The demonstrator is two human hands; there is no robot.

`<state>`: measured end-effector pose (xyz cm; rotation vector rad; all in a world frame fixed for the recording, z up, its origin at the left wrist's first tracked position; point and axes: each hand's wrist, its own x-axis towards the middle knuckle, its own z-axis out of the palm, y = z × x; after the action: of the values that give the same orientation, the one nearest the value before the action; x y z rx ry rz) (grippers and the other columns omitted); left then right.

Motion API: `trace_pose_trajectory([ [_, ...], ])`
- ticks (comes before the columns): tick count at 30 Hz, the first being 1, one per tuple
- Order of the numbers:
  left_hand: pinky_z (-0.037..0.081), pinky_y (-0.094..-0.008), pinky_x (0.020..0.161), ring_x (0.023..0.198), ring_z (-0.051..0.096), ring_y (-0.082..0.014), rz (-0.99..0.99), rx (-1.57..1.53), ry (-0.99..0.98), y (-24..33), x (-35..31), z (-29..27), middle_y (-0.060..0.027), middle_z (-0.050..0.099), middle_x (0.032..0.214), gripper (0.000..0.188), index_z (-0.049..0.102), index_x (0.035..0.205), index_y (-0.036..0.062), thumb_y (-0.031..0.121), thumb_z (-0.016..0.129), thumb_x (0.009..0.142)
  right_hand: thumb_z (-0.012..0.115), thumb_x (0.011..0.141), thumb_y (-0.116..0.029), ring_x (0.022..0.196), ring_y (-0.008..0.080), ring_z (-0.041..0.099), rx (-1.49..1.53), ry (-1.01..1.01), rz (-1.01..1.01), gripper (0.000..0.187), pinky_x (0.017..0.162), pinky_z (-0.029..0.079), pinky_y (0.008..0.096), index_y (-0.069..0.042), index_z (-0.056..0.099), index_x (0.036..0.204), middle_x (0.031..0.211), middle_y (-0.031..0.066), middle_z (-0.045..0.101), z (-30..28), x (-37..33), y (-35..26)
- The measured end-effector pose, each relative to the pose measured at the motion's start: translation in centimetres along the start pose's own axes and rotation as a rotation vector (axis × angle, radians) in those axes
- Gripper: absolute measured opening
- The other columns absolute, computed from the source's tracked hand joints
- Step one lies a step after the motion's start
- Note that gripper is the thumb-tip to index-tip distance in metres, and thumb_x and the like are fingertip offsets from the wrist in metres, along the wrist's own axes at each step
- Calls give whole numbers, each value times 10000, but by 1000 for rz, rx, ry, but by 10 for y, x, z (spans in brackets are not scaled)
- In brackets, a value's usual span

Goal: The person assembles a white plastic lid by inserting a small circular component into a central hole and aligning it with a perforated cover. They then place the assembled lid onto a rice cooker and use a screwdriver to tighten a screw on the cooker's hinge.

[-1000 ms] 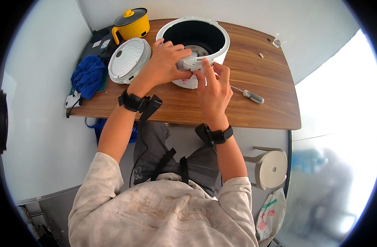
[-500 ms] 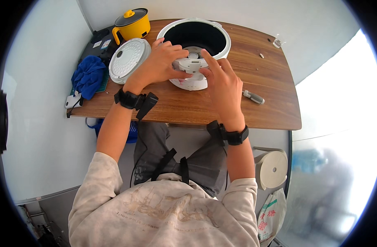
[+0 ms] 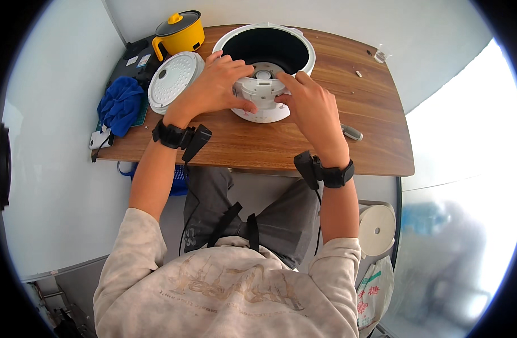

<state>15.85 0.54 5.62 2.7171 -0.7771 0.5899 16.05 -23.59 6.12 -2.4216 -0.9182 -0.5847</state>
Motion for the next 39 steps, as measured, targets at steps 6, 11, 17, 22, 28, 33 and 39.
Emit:
trace_pose_trajectory([
  [6,290,-519,1156,1009,573,-292,-22,-8,-43,1,0,-2,-78,644,997,656,676,1112,68,559,829,705,761,815,-125,772,327,679,31,35,23,376,655,527,415,-105,682,1182,874,104,689,6,-1,0],
  [11,276,-519,1169,1003,570,-291,-20,-10,-69,3,-2,-4,-73,641,1005,646,670,1123,75,533,838,700,766,810,-123,778,330,688,121,10,58,403,675,528,417,-125,684,1205,840,120,726,5,-4,4],
  [17,250,-512,1188,1022,571,-279,-11,-45,-60,-2,-4,-2,-57,649,1024,636,666,1129,81,477,869,674,768,815,-131,771,336,685,177,-122,106,426,708,529,417,-125,678,1231,817,140,719,-3,-3,1],
  [22,234,-503,1197,1045,574,-273,-51,-91,-138,-3,-1,-9,-49,671,1015,583,679,1137,122,429,875,683,759,841,-139,760,327,687,159,-113,70,431,721,523,420,-118,668,1262,811,146,718,-1,-2,6],
  [28,173,-505,1233,1185,564,-288,-47,-168,-171,-14,-2,-11,-44,716,1132,434,713,1168,182,336,832,780,734,879,-139,742,351,668,323,-158,106,394,728,525,405,-88,666,1264,821,166,718,-5,1,7],
  [33,144,-519,1248,1284,537,-299,-87,-152,-223,-8,1,-15,-51,714,1176,405,716,1186,188,326,807,816,674,896,-83,756,352,678,321,-49,42,343,729,533,411,-99,687,1238,822,151,729,7,-2,17],
  [39,157,-541,1237,1223,563,-284,-68,-152,-169,-6,-2,-13,-47,717,1155,386,714,1145,150,353,796,828,604,881,-30,764,330,696,200,6,101,358,728,547,411,-127,705,1211,832,99,752,12,-2,10],
])
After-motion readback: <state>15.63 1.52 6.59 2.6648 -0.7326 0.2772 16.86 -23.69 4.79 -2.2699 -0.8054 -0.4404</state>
